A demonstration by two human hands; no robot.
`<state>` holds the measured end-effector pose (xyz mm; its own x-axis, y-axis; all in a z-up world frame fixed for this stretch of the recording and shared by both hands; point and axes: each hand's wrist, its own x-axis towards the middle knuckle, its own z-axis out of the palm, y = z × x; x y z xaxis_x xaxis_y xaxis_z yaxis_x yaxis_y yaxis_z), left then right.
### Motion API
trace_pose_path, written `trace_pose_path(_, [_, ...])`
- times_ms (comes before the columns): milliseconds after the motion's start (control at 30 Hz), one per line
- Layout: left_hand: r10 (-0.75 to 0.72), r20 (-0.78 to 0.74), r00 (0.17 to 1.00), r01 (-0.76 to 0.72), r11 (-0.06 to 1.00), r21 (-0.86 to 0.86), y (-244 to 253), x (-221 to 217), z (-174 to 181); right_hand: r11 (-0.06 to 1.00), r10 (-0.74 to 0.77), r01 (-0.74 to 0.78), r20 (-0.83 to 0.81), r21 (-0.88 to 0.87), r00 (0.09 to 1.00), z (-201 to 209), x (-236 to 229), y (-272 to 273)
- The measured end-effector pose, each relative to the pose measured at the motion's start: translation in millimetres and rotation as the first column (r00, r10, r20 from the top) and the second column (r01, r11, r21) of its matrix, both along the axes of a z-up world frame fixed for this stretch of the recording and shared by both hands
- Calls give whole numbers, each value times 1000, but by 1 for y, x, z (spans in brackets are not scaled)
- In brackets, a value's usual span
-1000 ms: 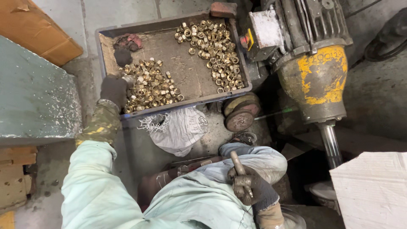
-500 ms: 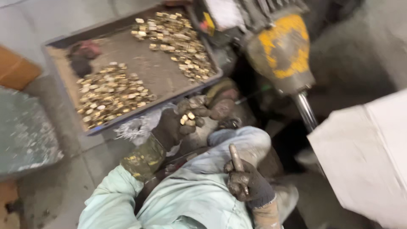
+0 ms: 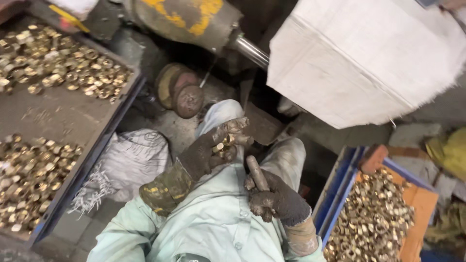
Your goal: The person sits on the floor and repeatedly picks up small brass-colored metal parts from a bin. They hold each part against a rotating grinding wheel to smooth or deburr it, then place the finished part into a second bin. The process is repeated continuously.
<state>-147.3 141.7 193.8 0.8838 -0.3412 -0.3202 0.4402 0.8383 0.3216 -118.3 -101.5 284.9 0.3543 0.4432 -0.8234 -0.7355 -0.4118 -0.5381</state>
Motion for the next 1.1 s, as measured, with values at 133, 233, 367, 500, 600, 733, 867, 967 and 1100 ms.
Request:
trace_pose_path(133, [-121,413,903,64,987,150,-20,21,-5,997,-49,47,30,56,998,-12,-4,-12])
trace_pose_path(233, [-327,669,667,-323,683,656,-30,15,-11,983,-54,54,-2,174,999,-29,-2,-16])
trace_pose_path(367, [-226,450,864,-77,824,562,-46,17,-24,834,-9,-530,964,154,266,-46,3,-23])
trace_pose_path(500, [-135,270,953,67,967,247,-48,22,-32,948,-113,114,-21,296,993,-43,-7,-28])
trace_pose_path(600, [-233,322,917,207,972,114,-41,29,-26,993,7,-17,82,116,997,-29,-5,-39])
trace_pose_path(733, [-488,568,663,366,873,323,-31,37,-2,952,284,-226,315,-206,906,-16,1,-47])
trace_pose_path(867, [-732,386,561,575,680,455,-39,54,24,828,559,-308,640,-469,527,-13,4,-45])
trace_pose_path(967, [-784,165,599,575,564,593,-44,58,27,797,604,-346,660,-494,447,-16,5,-44])
trace_pose_path(1100, [-795,160,585,469,493,733,-43,44,6,791,611,-338,639,-509,468,-25,-1,-42])
